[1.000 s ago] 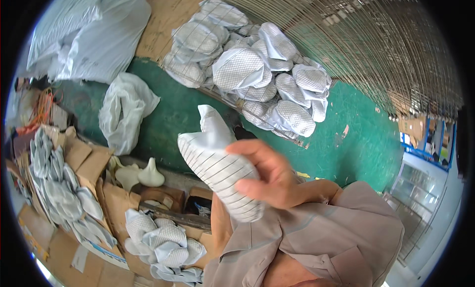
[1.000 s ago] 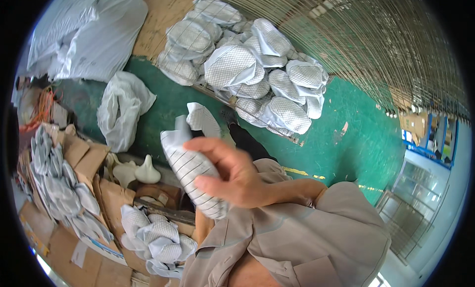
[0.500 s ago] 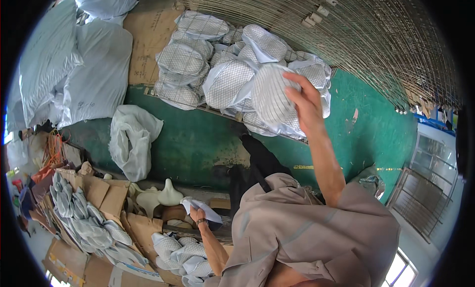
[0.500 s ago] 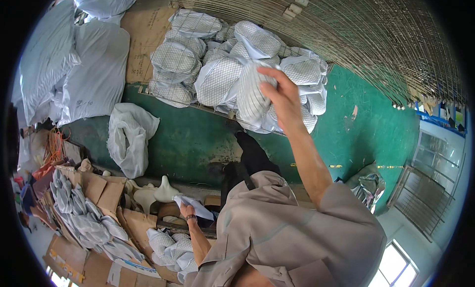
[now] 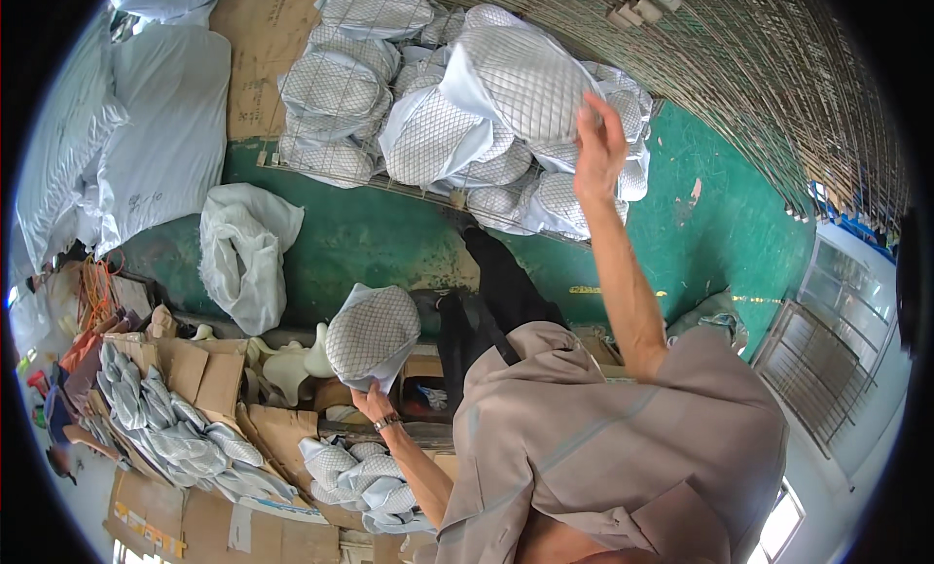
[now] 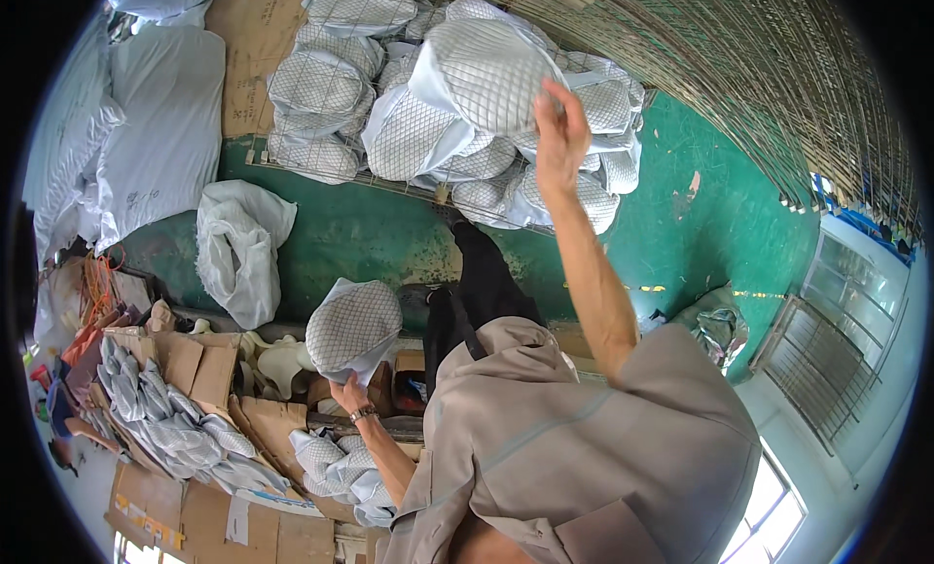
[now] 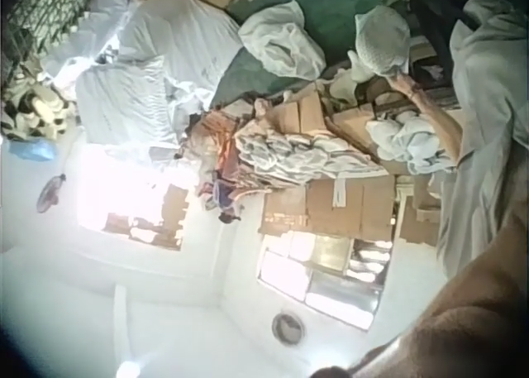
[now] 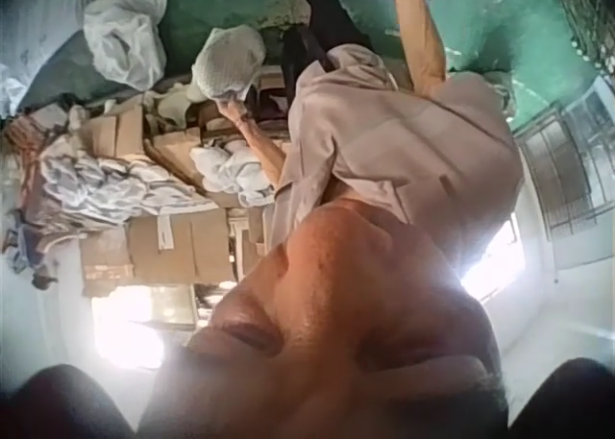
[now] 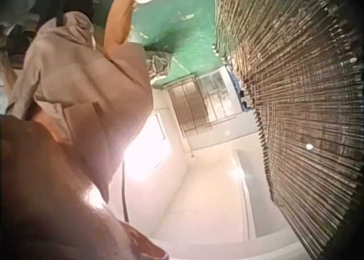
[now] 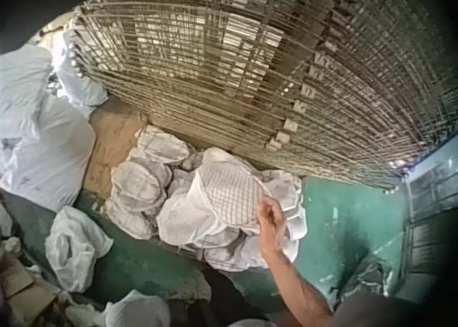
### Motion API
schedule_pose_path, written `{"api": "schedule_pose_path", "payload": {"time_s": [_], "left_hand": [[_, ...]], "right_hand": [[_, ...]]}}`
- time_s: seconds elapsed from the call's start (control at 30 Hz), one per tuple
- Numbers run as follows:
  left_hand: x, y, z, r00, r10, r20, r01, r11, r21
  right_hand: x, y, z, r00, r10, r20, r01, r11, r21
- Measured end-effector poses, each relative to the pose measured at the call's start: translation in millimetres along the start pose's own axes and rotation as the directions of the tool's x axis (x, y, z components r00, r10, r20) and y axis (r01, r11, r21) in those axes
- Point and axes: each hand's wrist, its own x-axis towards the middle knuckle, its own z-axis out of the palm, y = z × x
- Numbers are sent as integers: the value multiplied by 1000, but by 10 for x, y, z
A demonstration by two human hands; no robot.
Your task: Applying glue to shoe upper components and sorting them onto drying racks.
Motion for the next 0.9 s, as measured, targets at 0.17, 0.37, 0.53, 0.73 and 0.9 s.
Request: {"api": "schedule_pose_path", "payload": {"time_s": [0.17,0.37,0.53,0.73,0.9], "left_hand": [[-118,430,316,998,-23,55,23,1000,0],[-296,1086,984,989,-14,148,33,991,-128],[-276,1295,990,970,22,240,38,969,-243],[-479,1764,952,930,77,360,190,736,-650],[-354,1025,590,995,-50,83,90,791,-606]], "right_hand": [[-942,1488,79,881,467,-72,-404,823,399],[-1666,2711,389,607,668,431,-415,728,-546],[-1738,1149,594,106,702,704,-623,599,-504],[-1759,1149,849,22,390,920,-918,372,-136],[-1583,822,1036,92,427,900,-897,428,-112]]}}
